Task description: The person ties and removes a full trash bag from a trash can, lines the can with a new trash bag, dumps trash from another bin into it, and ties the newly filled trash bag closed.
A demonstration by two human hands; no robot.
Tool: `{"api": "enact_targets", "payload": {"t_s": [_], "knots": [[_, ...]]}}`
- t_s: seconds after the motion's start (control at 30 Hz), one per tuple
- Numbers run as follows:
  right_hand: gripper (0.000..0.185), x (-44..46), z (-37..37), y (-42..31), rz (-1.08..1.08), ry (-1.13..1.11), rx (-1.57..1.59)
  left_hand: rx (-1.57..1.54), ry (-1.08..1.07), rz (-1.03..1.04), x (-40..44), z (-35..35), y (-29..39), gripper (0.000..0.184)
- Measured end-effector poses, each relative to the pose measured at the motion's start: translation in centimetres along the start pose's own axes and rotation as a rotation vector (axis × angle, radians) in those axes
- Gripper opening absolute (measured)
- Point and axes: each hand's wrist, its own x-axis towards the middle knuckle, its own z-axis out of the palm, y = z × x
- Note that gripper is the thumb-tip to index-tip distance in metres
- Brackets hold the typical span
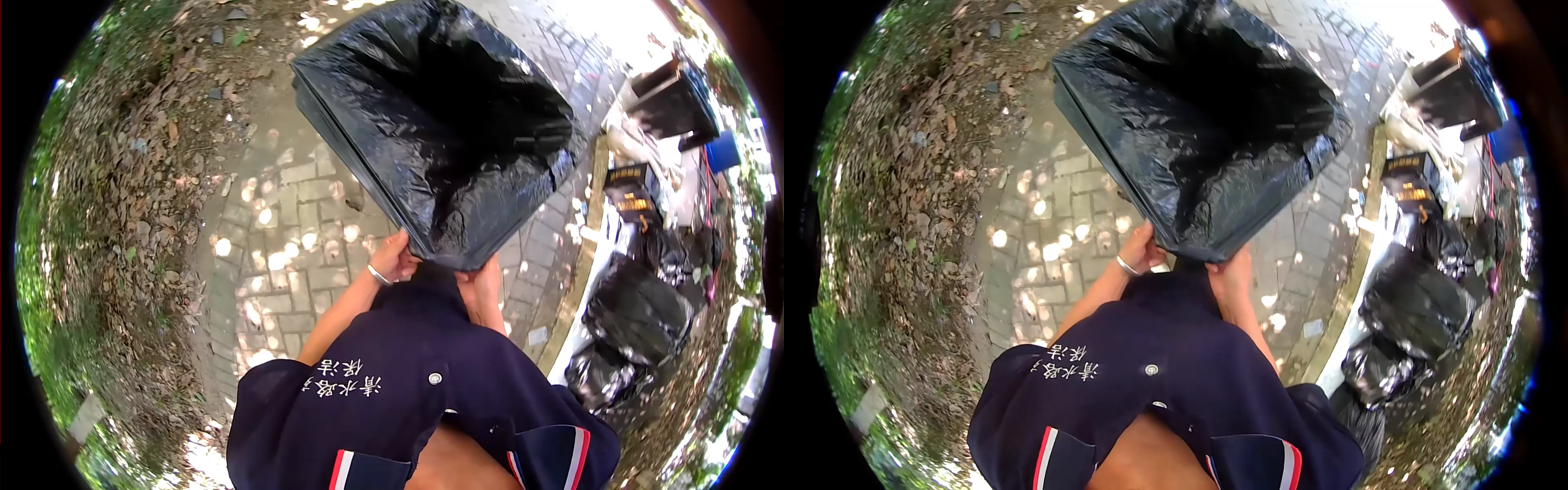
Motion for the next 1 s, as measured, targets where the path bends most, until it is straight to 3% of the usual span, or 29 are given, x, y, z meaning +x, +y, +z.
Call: {"api": "enact_targets", "payload": {"t_s": [0.1,0.2,0.33,0.4,0.47,0.57,0.63,0.67,0.73,0.83,0.87,0.93,1.0], "knots": [[0.03,0.2,-0.8,0.9,-0.016,-0.007,0.015,-0.016,0.002,0.039,-0.6,0.2,0.0,0.034],[0.032,1.0,-2.0,1.6,-0.019,-0.111,-0.015,0.157,-0.027,0.058,-0.6,-0.4,0.1,0.044],[0.034,1.3,-2.7,1.9,0.027,0.003,-0.036,0.188,-0.101,-0.005,0.7,-4.3,-0.3,0.042],[0.034,2.7,-3.7,2.2,0.039,0.019,-0.076,0.176,0.091,-0.026,0.7,-2.7,0.0,0.034],[0.033,4.8,-5.1,3.2,0.091,0.089,-0.112,0.165,0.122,-0.042,1.4,-3.9,-0.8,0.035],[0.028,7.6,-5.0,3.9,-0.012,-0.159,-0.204,0.134,0.172,-0.015,2.9,-6.0,-1.4,0.035],[0.025,9.8,-3.2,4.7,-0.042,-0.114,-0.157,0.054,0.136,0.057,3.3,-6.6,-1.4,0.03],[0.026,10.6,-2.3,5.0,-0.128,-0.058,0.0,0.067,0.288,0.08,3.6,-5.2,-1.0,0.028],[0.029,12.1,-0.7,5.0,-0.246,0.0,0.214,0.086,0.383,0.13,4.4,-3.4,-1.1,0.028],[0.032,13.8,-1.7,5.2,-0.135,-0.05,0.131,0.319,0.606,0.329,7.1,-4.6,-2.3,0.034],[0.033,14.3,-2.7,5.5,-0.086,-0.081,0.094,0.215,0.562,0.372,7.4,-5.7,-3.0,0.031],[0.035,15.5,-5.0,6.1,0.011,-0.151,0.03,0.136,0.642,0.369,7.9,-8.0,-4.7,0.025],[0.038,17.9,-7.4,4.9,0.044,-0.284,0.01,0.349,0.866,0.343,8.6,-6.5,-4.8,0.025]]}}
